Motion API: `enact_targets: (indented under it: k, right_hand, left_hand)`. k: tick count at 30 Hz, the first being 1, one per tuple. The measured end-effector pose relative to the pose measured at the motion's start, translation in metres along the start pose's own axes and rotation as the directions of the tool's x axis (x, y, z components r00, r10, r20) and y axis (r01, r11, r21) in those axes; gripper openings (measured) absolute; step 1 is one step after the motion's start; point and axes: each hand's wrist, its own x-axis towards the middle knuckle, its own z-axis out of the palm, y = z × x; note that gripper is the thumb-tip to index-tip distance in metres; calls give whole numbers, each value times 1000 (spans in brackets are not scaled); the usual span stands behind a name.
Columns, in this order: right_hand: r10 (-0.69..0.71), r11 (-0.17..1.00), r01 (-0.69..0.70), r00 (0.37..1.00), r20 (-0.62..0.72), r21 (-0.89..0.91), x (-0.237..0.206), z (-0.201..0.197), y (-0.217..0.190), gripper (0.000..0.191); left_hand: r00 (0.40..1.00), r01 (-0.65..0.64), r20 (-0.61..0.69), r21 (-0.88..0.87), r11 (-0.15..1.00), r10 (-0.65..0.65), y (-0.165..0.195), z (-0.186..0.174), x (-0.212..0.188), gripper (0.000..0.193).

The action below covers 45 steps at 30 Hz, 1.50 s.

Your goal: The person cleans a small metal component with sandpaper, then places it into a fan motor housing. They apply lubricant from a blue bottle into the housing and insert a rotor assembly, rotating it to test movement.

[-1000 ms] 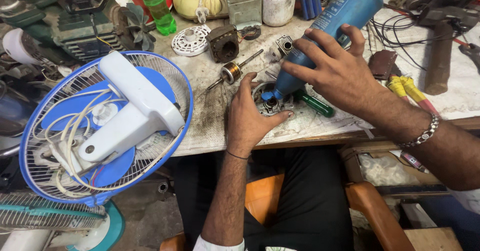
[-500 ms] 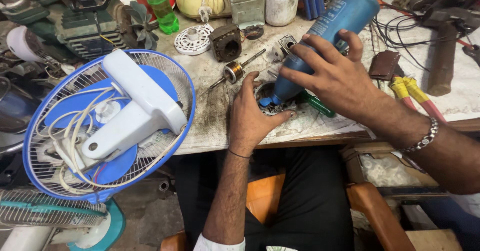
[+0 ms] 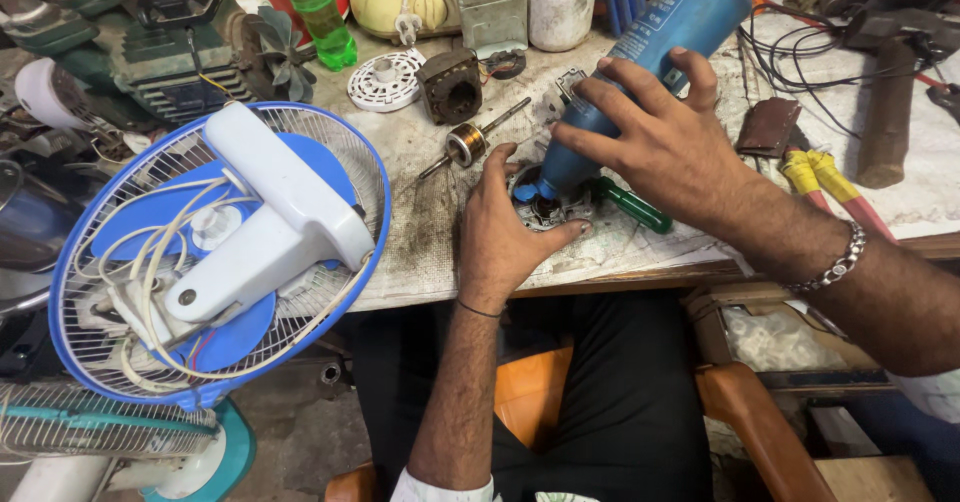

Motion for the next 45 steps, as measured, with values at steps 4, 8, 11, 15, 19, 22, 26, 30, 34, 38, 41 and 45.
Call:
enact_targets:
  k: [4, 8, 11, 15, 19, 22, 26, 30, 34, 38, 41, 45]
  right_hand:
    - [18, 1000, -17, 999, 34, -17, -1, 3, 1, 53]
    - [14, 1000, -13, 999, 34, -24, -3, 4, 4, 54]
    - [16, 1000, -15, 999, 37, -14, -4, 2, 6, 56]
    - [4, 998, -2, 999, 34, -59, -6, -4, 8, 57]
    - [7, 1000, -6, 999, 32, -24, -8, -11, 7, 51]
    - [9, 1000, -8, 999, 44, -20, -9, -15, 4, 48]
    - [10, 1000, -10, 1000, 26, -2, -7, -13, 0, 48]
    - [1, 1000, -1, 1000, -12, 2, -3, -7, -2, 47]
    - [4, 1000, -4, 1000, -11, -8, 0, -4, -2, 48]
    - [4, 1000, -4, 1000, -3, -30, 0, -2, -2, 48]
    - [9, 999, -9, 1000, 6, -37, -1, 0, 0, 50]
    - [29, 999, -28, 999, 33, -23, -7, 1, 6, 57]
  left_hand:
    - [1000, 7, 9, -3, 1000, -7, 0, 1, 1, 114]
    - [1000, 14, 19, 2, 1000, -14, -1, 2, 1, 114]
    - [1000, 0, 15, -10, 1000, 0, -3, 3, 1, 113]
    - [999, -28, -18, -1, 1000, 28, -5, 5, 1, 115]
    - [1000, -18, -15, -18, 1000, 18, -7, 6, 1, 116]
    - [999, -23, -22, -1, 1000, 23, -8, 7, 1, 117]
    - [999, -29, -25, -4, 1000, 29, -7, 7, 0, 116]
    - [999, -24, -21, -6, 1000, 24, -7, 6, 1, 115]
    - [999, -41, -32, -2, 999, 41, -7, 7, 1, 114]
    - [999, -34, -25, -1, 999, 34, -7, 8, 1, 114]
    - [1000, -21, 3, -13, 1000, 21, -6, 6, 2, 114]
    - [1000, 1, 6, -7, 1000, -1, -4, 6, 2, 114]
